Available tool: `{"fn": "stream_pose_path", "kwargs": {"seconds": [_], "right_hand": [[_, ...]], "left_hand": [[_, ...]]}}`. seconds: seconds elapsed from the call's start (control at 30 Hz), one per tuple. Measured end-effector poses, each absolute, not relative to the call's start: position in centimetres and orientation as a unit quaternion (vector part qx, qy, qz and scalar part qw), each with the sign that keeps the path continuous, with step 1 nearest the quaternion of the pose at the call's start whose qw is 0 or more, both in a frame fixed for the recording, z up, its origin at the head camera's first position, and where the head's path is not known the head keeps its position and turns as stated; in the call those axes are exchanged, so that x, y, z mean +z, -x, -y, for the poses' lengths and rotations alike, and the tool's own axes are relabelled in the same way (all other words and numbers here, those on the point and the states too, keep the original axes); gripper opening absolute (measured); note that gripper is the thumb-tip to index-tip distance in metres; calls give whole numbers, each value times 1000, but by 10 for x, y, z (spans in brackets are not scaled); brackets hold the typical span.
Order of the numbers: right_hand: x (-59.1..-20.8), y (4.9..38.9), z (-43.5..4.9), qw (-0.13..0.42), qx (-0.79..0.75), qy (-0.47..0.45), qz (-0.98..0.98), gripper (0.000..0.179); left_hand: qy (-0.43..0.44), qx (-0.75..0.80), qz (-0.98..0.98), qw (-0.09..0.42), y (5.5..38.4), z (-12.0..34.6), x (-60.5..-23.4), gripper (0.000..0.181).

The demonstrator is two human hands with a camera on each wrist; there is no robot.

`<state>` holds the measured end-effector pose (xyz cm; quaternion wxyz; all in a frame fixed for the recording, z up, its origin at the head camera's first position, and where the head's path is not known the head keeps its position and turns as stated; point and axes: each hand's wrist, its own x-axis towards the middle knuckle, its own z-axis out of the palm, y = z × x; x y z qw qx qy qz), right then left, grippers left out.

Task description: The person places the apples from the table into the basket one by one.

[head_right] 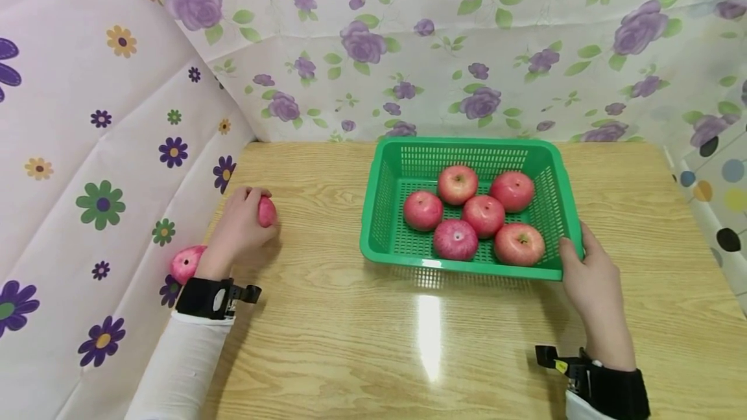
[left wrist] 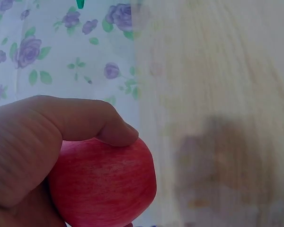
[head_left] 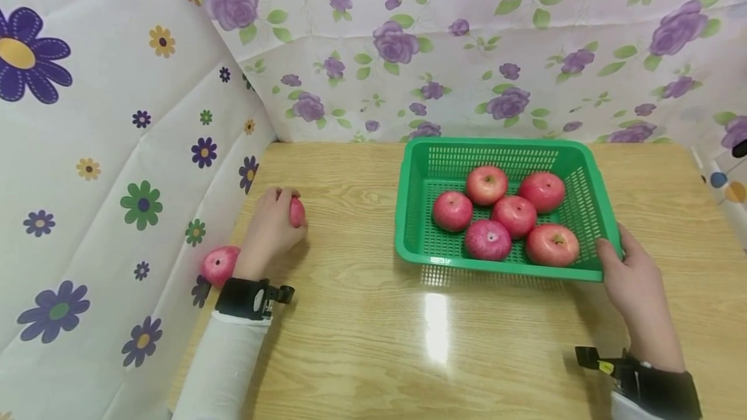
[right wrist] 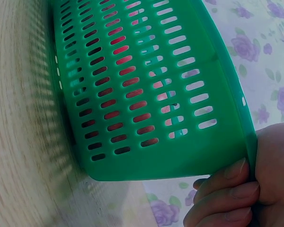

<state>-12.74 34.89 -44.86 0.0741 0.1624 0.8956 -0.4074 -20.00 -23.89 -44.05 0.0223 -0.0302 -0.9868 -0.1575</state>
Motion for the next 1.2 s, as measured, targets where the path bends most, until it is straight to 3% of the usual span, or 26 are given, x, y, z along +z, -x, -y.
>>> {"fn": "stream_pose_path", "kwargs": {"seconds": [0.37, 0.67, 1.0, 1.2], "right_hand": [[-449, 127, -350, 71, -409, -161, -895, 70], [-448, 127, -349, 71, -412, -165, -893, 70], [-450, 127, -349, 74, -413, -166, -892, 70], [-450, 128, -348, 71, -411, -164, -894, 69]], "left_hand": [[87, -208, 974, 24, 215, 195, -408, 70], [189, -230, 954, 37, 229, 141, -382, 63], [266, -247, 932, 10, 255, 92, -365, 59], [306, -234, 923, -17, 271, 67, -363, 66]]}}
